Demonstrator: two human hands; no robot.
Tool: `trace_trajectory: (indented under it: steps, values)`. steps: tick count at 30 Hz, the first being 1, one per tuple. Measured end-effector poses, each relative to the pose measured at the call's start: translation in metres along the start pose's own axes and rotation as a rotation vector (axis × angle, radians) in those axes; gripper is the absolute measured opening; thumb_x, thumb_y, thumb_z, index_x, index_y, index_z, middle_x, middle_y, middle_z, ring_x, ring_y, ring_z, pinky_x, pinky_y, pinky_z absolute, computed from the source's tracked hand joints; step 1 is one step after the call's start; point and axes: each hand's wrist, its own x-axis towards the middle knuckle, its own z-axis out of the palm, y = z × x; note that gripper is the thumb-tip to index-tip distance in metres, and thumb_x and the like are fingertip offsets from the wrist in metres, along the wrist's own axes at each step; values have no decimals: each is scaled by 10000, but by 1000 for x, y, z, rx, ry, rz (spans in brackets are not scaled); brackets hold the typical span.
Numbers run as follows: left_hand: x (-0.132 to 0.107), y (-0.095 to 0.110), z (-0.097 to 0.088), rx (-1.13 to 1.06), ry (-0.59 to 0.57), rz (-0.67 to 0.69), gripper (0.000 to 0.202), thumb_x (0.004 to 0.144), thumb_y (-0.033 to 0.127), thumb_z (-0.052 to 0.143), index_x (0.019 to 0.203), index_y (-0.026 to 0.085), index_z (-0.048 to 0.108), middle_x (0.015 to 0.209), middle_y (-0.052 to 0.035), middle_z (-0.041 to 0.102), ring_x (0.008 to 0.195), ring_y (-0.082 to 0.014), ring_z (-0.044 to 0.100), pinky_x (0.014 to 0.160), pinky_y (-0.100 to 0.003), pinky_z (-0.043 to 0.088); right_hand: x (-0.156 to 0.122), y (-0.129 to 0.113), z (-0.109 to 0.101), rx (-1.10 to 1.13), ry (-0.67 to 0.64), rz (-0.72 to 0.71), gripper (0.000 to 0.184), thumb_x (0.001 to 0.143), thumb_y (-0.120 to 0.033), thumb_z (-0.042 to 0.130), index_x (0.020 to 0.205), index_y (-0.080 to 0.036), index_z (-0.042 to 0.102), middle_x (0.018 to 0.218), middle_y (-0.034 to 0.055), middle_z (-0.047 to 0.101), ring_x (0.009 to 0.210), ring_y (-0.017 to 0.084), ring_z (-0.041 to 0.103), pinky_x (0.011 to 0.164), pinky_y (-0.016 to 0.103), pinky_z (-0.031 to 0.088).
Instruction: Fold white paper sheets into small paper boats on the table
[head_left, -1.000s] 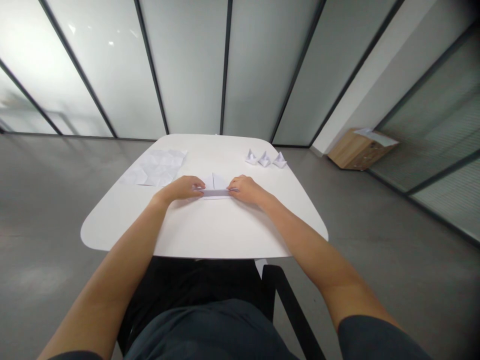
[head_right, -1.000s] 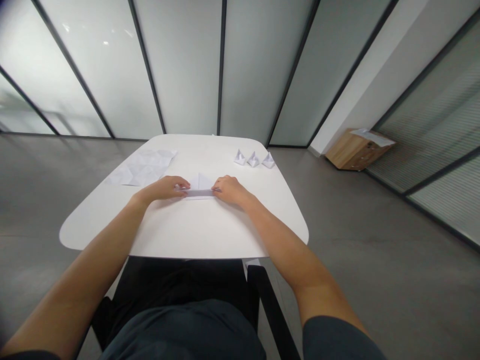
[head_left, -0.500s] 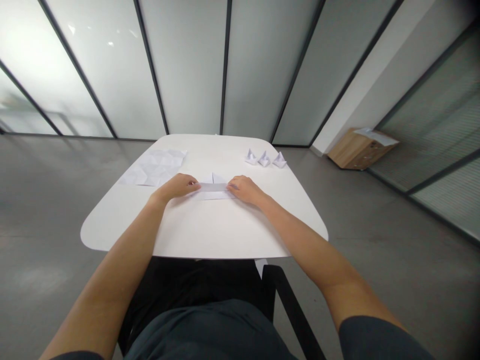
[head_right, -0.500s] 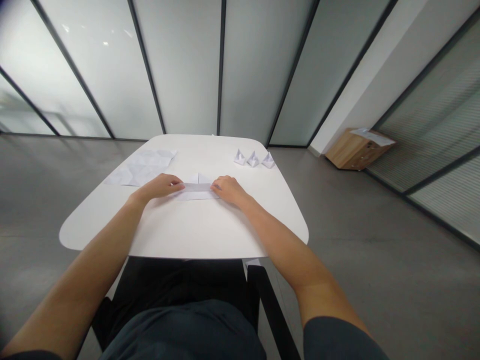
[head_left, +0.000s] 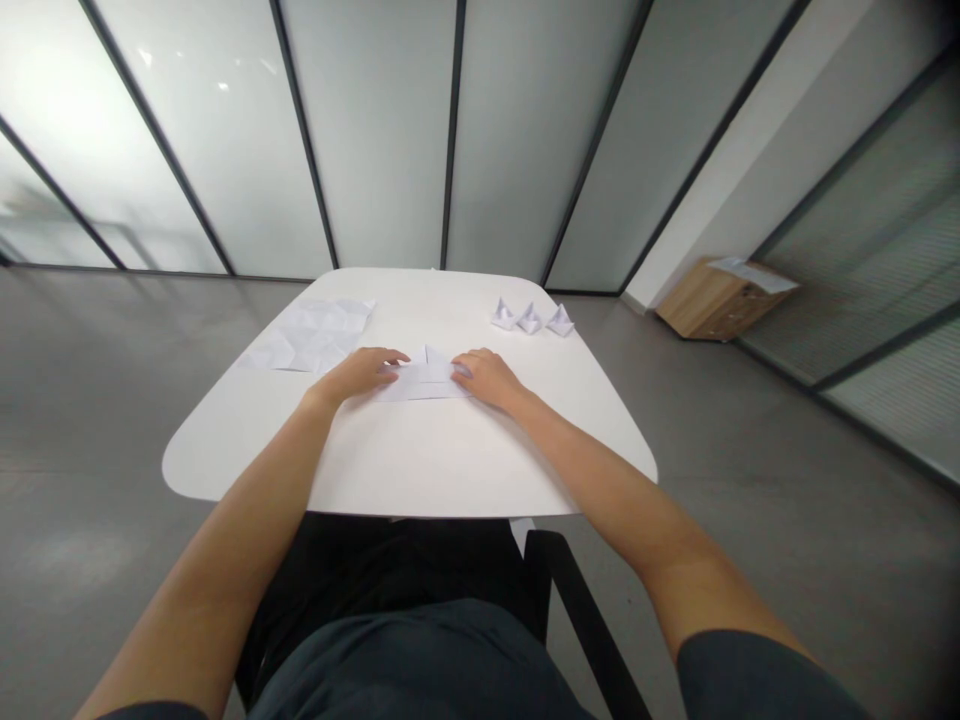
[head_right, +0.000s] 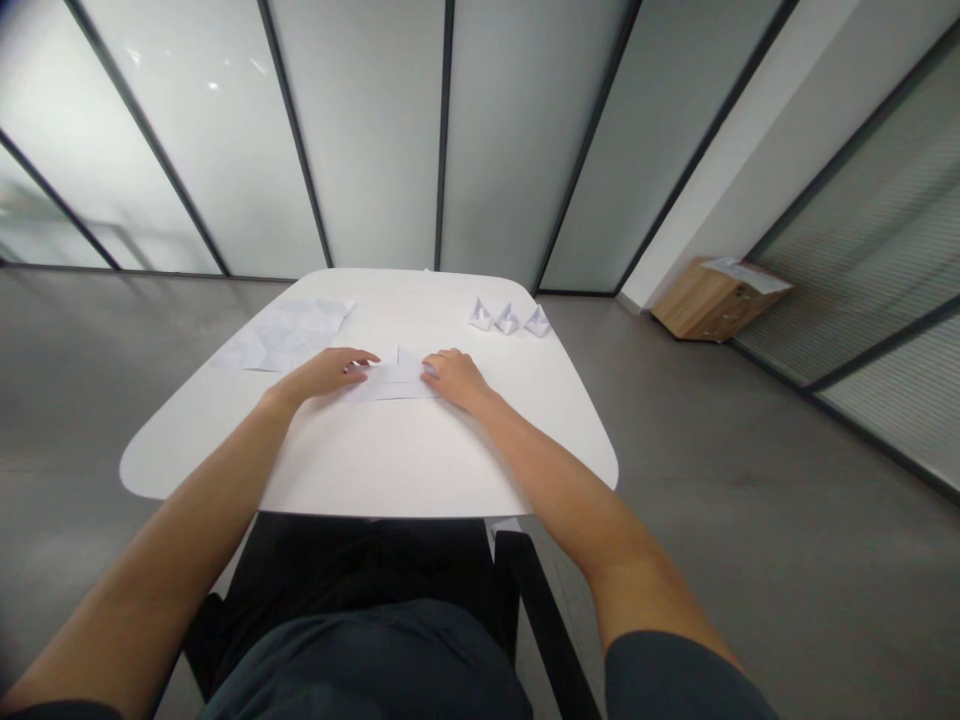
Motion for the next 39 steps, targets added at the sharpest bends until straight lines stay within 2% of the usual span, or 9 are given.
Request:
trace_trajectory:
  steps: [7, 16, 21, 25, 28, 31, 33, 36, 39]
  values:
    - [-1, -1, -3, -24, -22, -3, 412, 923, 268, 552, 1289, 277, 740, 1283, -46, 767, 1113, -226, 732, 1047, -346, 550, -1, 7, -3, 18, -3, 18, 330, 1042, -344, 623, 1329, -223, 733, 1315, 105, 748, 1237, 270, 652, 1098, 362, 458]
    - [-1, -5, 0, 0, -20, -5, 436, 879, 173, 510, 1204, 264, 787, 1251, -48, 759, 1125, -218, 705, 1075, -342, 527, -4, 33, -4, 92, -22, 88, 280, 1004, -274, 677, 1266, -241, 768, 1072, 54, 783, 1035, 212, 689, 985, 313, 478]
    - [1, -3, 0, 87, -12, 39, 442, 866, 110, 520, 1180, 244, 800, 1296, -80, 727, 1201, -243, 655, 1144, -401, 480, -7, 22, -7, 90, 47, 85, 427, 987, -196, 668, 1411, -239, 687, 1279, 94, 705, 1148, 229, 644, 1030, 336, 469]
    - [3, 3, 4, 202, 21, 25, 487, 842, 60, 550, 1202, 284, 790, 1331, -69, 707, 1259, -277, 608, 1166, -475, 444, -8, 7, -11, -11, 57, -3, 445, 984, -95, 593, 1383, -248, 715, 1338, 113, 669, 1215, 278, 584, 1052, 397, 434]
    - [4, 13, 8, 240, 47, 17, 526, 841, 25, 525, 1212, 290, 787, 1318, -67, 716, 1228, -278, 621, 1120, -453, 475, -7, -4, -11, -73, 25, -84, 459, 988, -39, 542, 1320, -266, 762, 1282, 114, 687, 1211, 291, 565, 1033, 411, 413]
    - [6, 28, 11, 213, 49, 152, 479, 879, 36, 510, 1209, 247, 786, 1267, -70, 750, 1198, -248, 651, 1137, -405, 468, -5, -13, -10, -96, -34, -154, 508, 985, -14, 527, 1361, -274, 747, 1229, 114, 700, 1152, 276, 583, 986, 384, 420]
    - [7, 38, 13, 179, 43, 217, 396, 956, 112, 503, 1202, 234, 788, 1241, -66, 769, 1176, -236, 673, 1131, -387, 477, -5, -17, -9, -97, -57, -190, 536, 985, -21, 538, 1414, -289, 715, 1228, 109, 699, 1116, 264, 595, 961, 367, 430]
    - [7, 47, 17, 164, 27, 221, 364, 1024, 212, 481, 1217, 226, 790, 1256, -67, 772, 1152, -237, 700, 1076, -367, 522, -4, -21, -6, -92, -52, -216, 546, 999, -52, 547, 1457, -315, 684, 1255, 103, 694, 1093, 258, 607, 952, 363, 443]
    - [7, 50, 20, 179, 26, 199, 380, 1024, 220, 481, 1246, 233, 788, 1281, -66, 765, 1148, -232, 714, 1056, -344, 539, -3, -24, -2, -75, -39, -237, 487, 1034, -105, 534, 1450, -303, 692, 1286, 106, 698, 1106, 256, 612, 968, 370, 458]
